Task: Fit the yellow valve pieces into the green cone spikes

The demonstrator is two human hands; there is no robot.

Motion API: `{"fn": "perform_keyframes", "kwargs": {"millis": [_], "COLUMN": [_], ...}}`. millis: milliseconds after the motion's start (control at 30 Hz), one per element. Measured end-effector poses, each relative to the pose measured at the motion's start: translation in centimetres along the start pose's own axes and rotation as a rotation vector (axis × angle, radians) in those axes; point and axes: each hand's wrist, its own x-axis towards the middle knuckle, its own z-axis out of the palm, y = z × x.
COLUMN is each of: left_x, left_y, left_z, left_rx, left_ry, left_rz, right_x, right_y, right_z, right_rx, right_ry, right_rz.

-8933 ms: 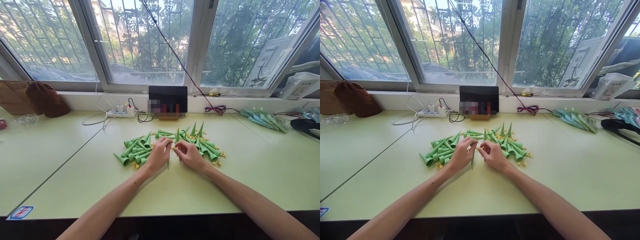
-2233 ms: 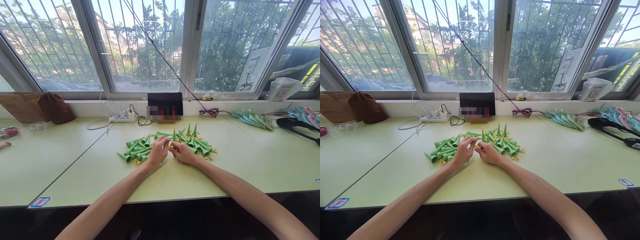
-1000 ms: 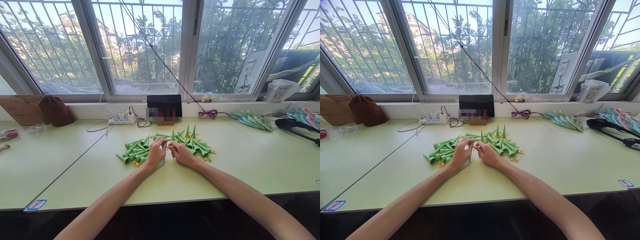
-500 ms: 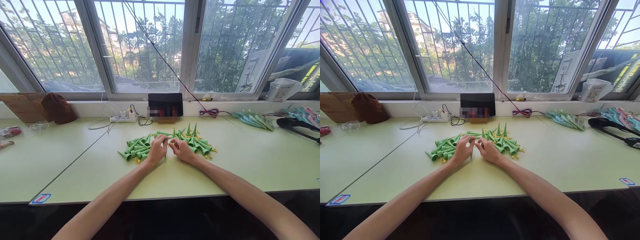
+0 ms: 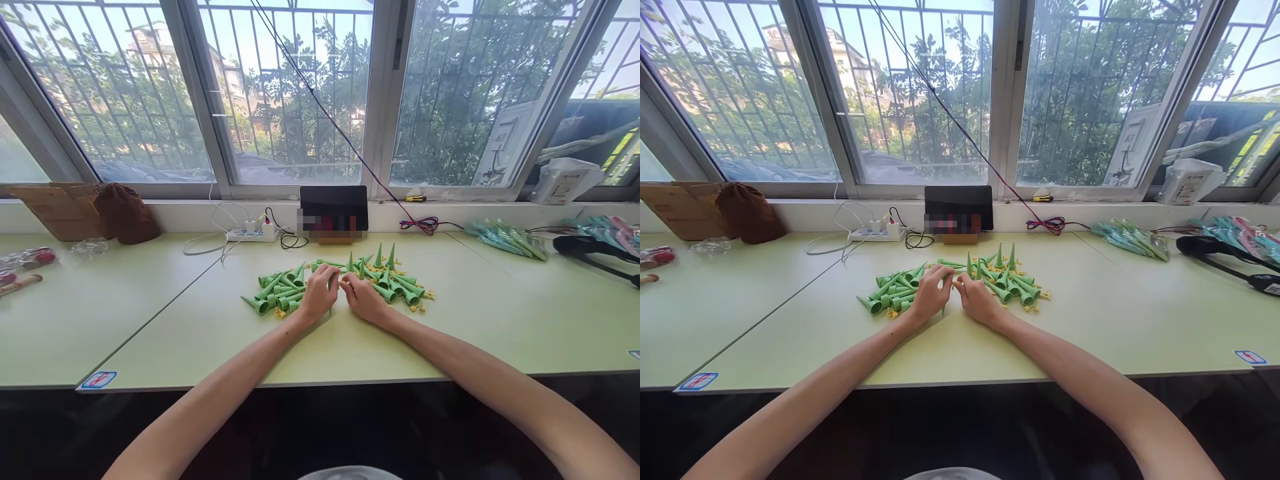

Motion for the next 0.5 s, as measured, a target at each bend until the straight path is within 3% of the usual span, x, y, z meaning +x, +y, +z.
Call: {"fn": "perform_keyframes", "kwargs": {"millis": [300, 500], "left_x": [0.05, 0.12], "left_y": [0.14, -0.36], "left_z": [0.13, 0.29], "left_rx": [0.006, 0.014], "left_ry": [0.042, 0.053], "left_rz": [0.029, 0.058], "right_x": [0.24, 0.17], "right_y": [0.17, 0.22], "right_z": [0.02, -0.33], "right_rx": [-0.011, 0.107], "right_ry": [0.020, -0.013], "right_rz": [0.001, 0.009]}}
